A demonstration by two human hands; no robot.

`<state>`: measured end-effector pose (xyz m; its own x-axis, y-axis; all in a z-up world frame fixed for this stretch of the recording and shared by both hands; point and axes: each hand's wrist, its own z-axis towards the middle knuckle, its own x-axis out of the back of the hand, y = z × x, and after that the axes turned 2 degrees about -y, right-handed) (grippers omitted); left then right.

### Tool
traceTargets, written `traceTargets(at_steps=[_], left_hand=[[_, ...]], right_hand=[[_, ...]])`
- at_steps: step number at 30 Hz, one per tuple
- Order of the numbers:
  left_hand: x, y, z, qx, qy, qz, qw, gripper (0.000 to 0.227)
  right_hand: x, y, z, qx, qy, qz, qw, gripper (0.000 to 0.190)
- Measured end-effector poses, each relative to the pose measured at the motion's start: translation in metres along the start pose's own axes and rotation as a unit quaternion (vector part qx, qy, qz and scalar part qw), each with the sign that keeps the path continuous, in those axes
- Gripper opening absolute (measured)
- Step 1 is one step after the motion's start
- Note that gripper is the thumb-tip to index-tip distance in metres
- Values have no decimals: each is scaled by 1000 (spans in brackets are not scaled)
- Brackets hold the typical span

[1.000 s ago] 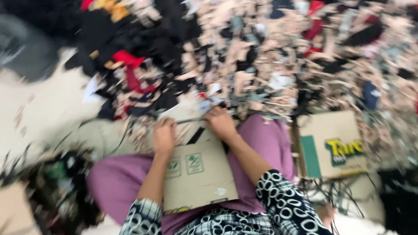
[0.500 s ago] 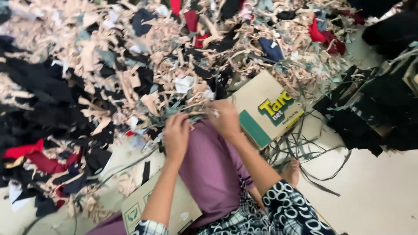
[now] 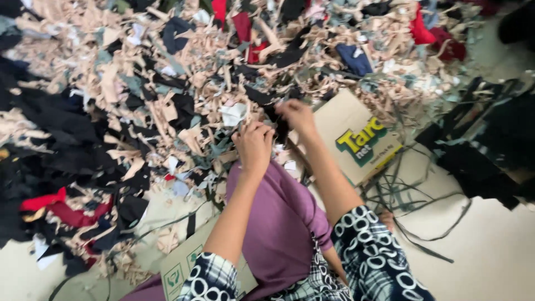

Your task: The person ties a cardboard box with a plastic strap, sorts through a large pile of fabric scraps on the floor, and packs specific fabric pieces into boxes.

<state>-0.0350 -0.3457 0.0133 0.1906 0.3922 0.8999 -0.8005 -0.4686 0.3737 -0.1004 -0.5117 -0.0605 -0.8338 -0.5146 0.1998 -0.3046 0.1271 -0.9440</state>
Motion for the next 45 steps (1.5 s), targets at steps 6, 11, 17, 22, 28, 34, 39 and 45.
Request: traceTargets(at_steps=[6, 11, 17, 22, 28, 34, 39, 45], left_hand=[[3, -35, -11, 51, -26, -94, 994, 12], [52, 9, -10, 29, -58, -125, 990, 59], [11, 67, 22, -94, -66, -55, 992, 58], [-63, 141, 74, -194, -89, -10, 977, 67], [-94, 193, 96, -224, -198, 0, 954, 82], [-153, 186, 113, -250, -144, -38, 957, 49], [-180, 153, 123, -258, -59, -65, 962, 8], [-51, 98, 140, -93, -171, -51, 980, 20]], right_hand=[[64, -42, 7, -42, 27, -24, 998, 49], [159, -3, 50, 91, 259, -428, 861, 12], [198, 67, 85, 166, 164, -616, 753, 33], [203, 34, 48, 249, 231, -597, 727, 17], [233, 61, 51, 192, 260, -573, 753, 37], [231, 41, 19, 266, 223, -443, 827, 13], [245, 20, -7, 291, 187, -296, 890, 33], [283, -48, -73, 151, 81, -179, 969, 29]])
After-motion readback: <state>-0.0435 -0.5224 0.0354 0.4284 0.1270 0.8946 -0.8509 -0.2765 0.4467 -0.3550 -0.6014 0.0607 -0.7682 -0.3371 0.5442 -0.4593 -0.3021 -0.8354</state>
